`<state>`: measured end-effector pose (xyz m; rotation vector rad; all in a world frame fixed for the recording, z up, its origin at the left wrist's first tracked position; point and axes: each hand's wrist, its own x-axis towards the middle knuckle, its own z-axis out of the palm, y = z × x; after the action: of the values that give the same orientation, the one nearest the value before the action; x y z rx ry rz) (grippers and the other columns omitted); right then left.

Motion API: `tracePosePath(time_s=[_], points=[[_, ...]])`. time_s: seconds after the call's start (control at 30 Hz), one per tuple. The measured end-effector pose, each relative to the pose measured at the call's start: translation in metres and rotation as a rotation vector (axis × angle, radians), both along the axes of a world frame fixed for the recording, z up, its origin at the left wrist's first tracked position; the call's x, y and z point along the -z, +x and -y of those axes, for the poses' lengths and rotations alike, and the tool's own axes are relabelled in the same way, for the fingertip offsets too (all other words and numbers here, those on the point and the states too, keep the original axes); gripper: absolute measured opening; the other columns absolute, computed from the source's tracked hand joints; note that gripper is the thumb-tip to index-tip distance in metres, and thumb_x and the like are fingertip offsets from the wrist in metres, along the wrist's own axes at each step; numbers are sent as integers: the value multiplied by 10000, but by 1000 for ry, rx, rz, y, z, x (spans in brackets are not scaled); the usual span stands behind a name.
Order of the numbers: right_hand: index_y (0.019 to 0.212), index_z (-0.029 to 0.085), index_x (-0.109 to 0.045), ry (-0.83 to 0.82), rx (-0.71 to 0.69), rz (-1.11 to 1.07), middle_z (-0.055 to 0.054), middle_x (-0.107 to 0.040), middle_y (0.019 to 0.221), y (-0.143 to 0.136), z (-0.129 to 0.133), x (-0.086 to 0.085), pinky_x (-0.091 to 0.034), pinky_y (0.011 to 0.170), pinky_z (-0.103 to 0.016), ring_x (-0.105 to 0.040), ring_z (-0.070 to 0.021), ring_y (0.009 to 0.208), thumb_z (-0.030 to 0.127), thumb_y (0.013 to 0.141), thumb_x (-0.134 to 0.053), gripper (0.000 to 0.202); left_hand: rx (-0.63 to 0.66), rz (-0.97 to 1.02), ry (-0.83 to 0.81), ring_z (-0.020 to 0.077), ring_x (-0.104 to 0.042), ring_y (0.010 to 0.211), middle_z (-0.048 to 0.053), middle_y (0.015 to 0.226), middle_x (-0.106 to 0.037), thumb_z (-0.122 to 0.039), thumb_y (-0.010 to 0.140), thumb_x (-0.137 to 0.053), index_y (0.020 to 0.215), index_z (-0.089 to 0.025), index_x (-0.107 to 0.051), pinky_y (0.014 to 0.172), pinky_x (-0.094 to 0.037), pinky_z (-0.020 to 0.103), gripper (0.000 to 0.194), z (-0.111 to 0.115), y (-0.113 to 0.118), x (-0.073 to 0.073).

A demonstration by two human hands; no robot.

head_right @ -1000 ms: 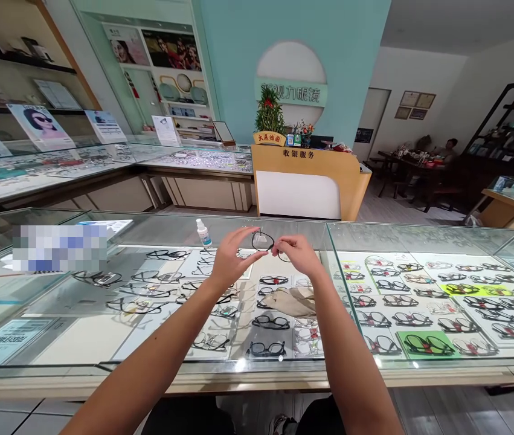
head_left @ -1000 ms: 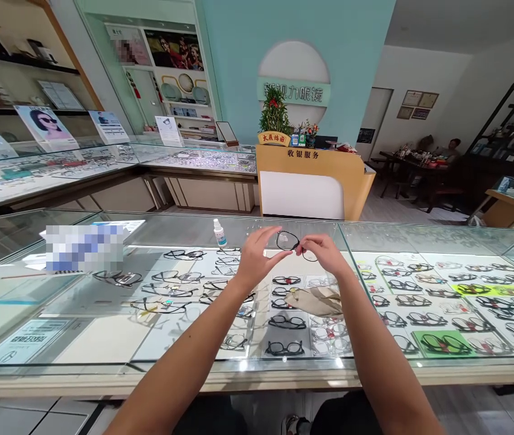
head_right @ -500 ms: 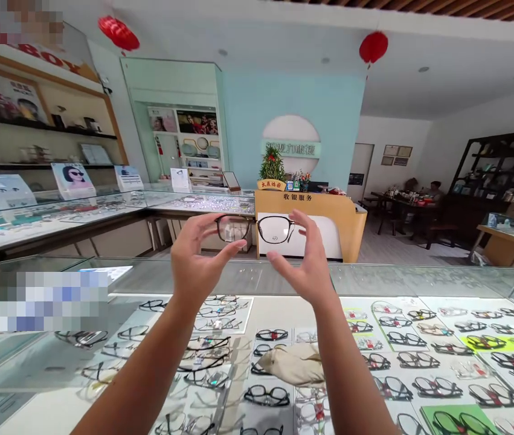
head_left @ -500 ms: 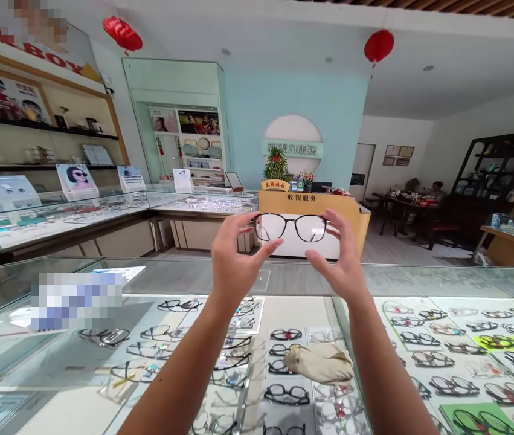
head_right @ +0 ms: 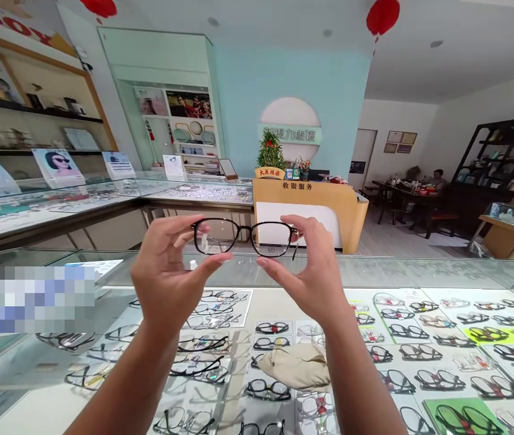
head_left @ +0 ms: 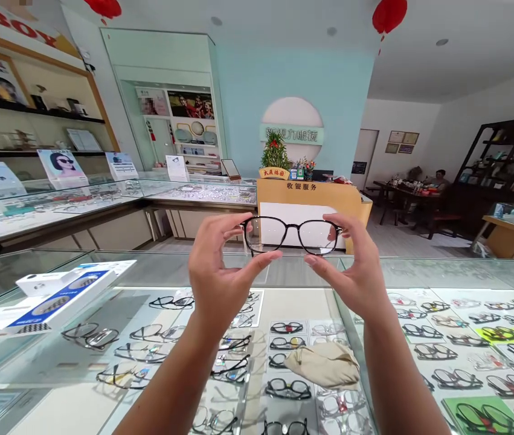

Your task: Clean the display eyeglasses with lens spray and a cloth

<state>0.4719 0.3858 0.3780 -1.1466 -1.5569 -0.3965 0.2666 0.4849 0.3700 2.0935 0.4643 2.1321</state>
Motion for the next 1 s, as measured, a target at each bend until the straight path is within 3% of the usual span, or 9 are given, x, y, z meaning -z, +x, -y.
tracePosePath(time_s=[0.27,0.5,1.0], points=[[1324,288,-578,19,37,-30,-67,-658,1100,-6,4,0,-529,908,-441,-625,-267,998,533,914,-750,507,-30,8,-2,214,-688,983,52,1111,-679,-521,773,-914,1256,-273,-693,882,-623,402,586,1,0,2],[1333,295,-562,-68,-27,-119,-71,-681,1137,-5,2,0,-547,936,-456,-659,-271,1057,551,912,-754,529,-91,-7,-3,207,-675,943,47,1113,-666,-565,761,-906,1250,-266,-677,874,-612,417,617,2,-1,3],[1402,319,-587,-199,-90,-166,-104,-711,1310,-6,2,1,-529,1081,-536,-668,-310,1234,564,957,-707,523,-200,2,74,275,-648,1013,61,1109,-664,-614,694,-929,1256,-311,-655,877,-577,483,695,5,-4,5]])
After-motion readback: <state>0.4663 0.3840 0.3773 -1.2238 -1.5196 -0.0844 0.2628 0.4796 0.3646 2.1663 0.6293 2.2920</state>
